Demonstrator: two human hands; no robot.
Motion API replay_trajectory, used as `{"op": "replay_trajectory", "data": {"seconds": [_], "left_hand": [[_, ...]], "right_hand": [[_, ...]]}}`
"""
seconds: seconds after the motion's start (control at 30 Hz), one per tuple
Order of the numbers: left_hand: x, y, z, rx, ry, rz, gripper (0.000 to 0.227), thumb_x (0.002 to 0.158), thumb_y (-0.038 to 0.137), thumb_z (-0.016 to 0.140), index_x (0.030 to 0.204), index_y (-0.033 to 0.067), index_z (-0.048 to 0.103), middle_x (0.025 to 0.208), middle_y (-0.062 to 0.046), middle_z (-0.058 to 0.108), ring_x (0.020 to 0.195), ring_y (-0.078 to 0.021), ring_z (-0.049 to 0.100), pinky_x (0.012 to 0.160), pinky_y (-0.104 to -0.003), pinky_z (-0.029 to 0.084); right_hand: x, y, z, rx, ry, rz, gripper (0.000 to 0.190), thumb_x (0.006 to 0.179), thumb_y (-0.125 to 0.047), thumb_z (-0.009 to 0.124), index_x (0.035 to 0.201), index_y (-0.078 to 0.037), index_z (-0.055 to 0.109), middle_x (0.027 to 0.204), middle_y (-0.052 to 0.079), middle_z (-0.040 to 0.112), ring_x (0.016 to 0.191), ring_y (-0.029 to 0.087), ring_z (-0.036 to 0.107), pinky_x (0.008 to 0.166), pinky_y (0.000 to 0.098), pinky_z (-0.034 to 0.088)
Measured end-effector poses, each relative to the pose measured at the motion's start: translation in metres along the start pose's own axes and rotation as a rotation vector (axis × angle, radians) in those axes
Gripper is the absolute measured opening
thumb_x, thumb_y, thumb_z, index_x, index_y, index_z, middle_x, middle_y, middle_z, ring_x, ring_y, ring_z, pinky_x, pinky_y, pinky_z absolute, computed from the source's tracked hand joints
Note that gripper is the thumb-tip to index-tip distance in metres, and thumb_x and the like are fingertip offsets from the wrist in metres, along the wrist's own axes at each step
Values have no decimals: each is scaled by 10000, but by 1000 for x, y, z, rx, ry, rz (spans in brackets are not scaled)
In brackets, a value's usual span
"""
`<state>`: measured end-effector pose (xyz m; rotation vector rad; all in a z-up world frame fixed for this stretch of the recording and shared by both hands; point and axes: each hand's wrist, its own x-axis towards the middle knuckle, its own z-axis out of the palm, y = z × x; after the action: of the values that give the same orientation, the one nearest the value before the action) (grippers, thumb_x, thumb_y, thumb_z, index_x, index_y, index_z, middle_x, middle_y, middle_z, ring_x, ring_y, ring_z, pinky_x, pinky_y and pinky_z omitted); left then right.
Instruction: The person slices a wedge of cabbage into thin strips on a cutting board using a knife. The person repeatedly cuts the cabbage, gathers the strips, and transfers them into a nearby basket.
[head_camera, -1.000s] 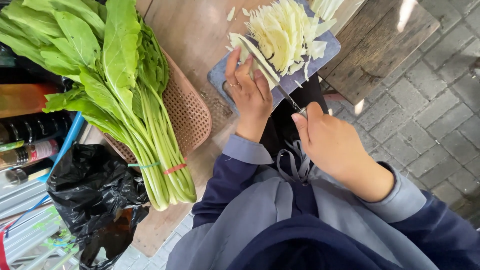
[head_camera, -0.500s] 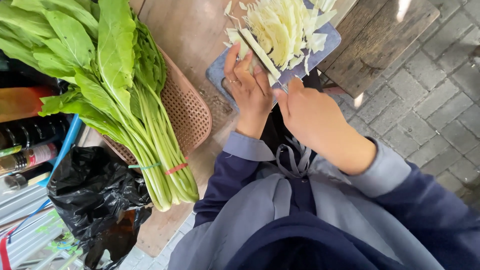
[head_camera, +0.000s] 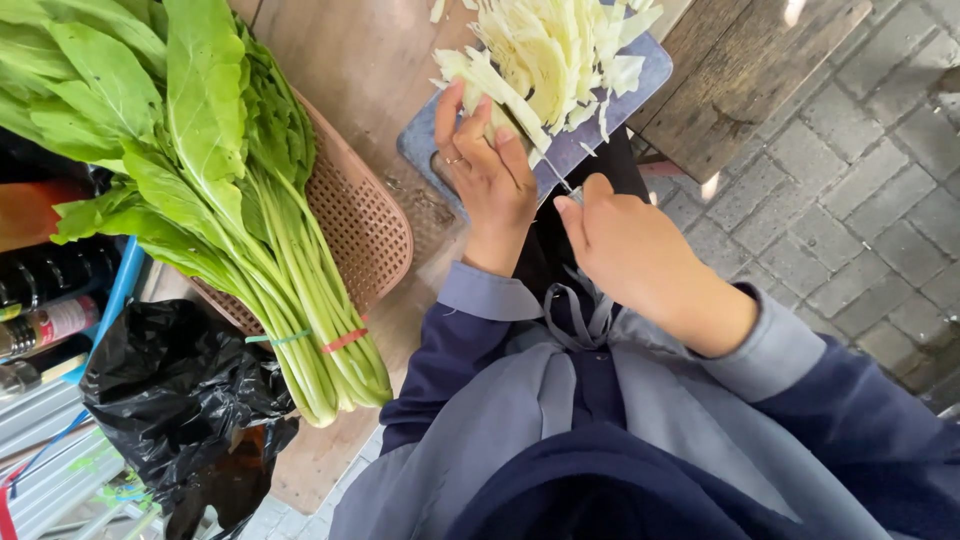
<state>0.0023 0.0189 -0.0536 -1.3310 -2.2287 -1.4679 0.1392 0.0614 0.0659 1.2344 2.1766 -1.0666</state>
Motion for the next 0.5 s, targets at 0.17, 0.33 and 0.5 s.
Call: {"op": "replay_trajectory", "data": {"seconds": [0.17,0.33,0.5], "left_hand": [[-2,0,-3,-11,-16,-12,289,1139,219,357,1247,-17,483,1518,-173,364,1254,-331,581,1039,-429,556],[-5,-10,2,-8,-12,-6,302,1143,230,350,1237,-20,491,1496,-174,385,852,-263,584,844,-413,538],[-15,-30,15,100,99,64,286,1071,247,435,1218,31,552,1447,-157,484,1268,-319,573,954,-327,572]], "right_hand": [[56,4,33,23,98,-35,424,1119,-412,363,1056,-4,461,808,267,645,674,539,609,576,599,430],[68,14,43,34,183,-118,413,1120,-414,373,1010,-20,433,711,215,611,568,492,572,496,557,408],[58,26,37,-377,493,-245,417,1123,-434,374,973,-69,509,599,158,605,578,436,703,533,516,578]]}}
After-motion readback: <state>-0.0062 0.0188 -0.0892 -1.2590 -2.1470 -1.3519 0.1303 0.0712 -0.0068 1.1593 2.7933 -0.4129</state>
